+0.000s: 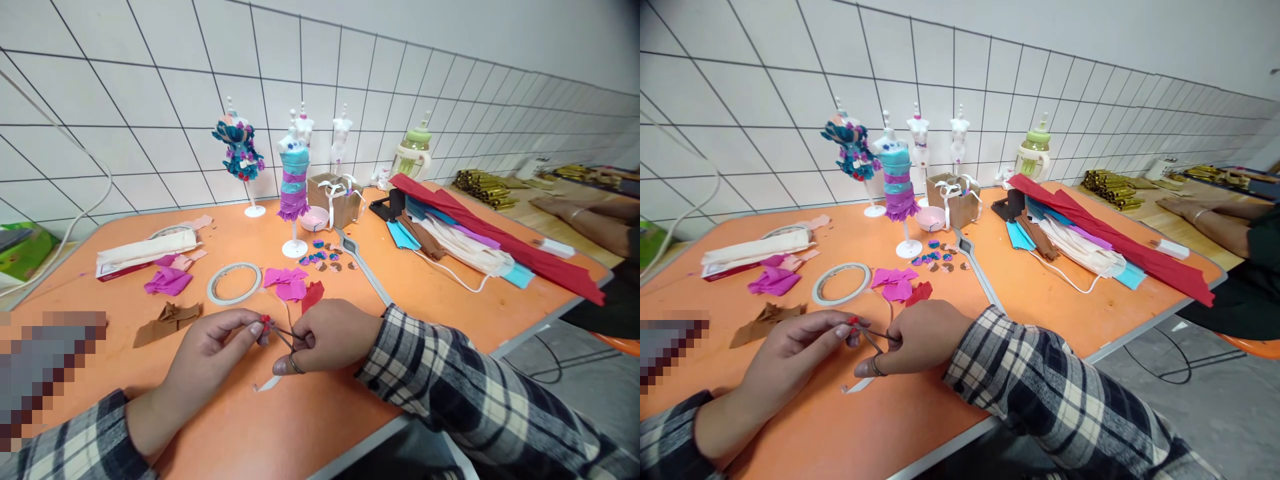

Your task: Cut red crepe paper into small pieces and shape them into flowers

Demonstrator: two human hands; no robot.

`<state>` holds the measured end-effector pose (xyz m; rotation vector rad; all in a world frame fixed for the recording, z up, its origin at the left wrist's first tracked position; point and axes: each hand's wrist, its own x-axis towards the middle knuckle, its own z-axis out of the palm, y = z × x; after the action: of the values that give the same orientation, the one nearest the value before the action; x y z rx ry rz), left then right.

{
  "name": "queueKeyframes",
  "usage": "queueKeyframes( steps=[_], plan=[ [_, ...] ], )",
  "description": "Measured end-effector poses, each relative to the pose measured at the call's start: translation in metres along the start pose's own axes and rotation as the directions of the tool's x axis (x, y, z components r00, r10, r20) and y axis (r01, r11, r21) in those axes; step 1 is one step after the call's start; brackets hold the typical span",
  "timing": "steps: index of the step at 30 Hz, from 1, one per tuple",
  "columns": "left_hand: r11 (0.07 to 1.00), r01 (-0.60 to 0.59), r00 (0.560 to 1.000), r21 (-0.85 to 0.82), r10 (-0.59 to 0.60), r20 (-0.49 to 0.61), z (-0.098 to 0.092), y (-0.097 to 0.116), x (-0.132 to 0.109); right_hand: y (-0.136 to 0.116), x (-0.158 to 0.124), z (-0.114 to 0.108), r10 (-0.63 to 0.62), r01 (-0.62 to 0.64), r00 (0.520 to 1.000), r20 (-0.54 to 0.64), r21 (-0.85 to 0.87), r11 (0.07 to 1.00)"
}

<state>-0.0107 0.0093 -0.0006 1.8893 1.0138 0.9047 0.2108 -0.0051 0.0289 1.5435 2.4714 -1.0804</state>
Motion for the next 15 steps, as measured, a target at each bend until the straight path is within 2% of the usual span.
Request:
queueKeyframes(
  steps=[3, 8, 13, 15],
  plan=[
    [0.999, 0.014, 0.999, -0.029, -0.015, -0.036, -0.001, -0.003, -0.001, 0.002, 0.0, 0.0, 0.014, -0.014, 1.0, -0.016, 0.005, 1.0],
    [0.987, 0.067, 0.988, -0.145, -0.086, -0.127, -0.005, -0.019, -0.001, 0.009, 0.002, 0.0, 0.009, -0.003, 0.998, -0.056, 0.094, 0.996],
    [0.989, 0.07, 0.995, -0.127, -0.079, -0.067, -0.003, -0.018, 0.001, 0.013, 0.003, -0.001, -0.03, 0.0, 0.994, 0.104, 0.283, 0.959],
    [0.993, 0.054, 0.997, -0.101, -0.059, -0.048, -0.002, -0.014, 0.001, 0.012, 0.003, -0.001, -0.03, -0.009, 0.992, 0.124, 0.303, 0.953]
  ],
)
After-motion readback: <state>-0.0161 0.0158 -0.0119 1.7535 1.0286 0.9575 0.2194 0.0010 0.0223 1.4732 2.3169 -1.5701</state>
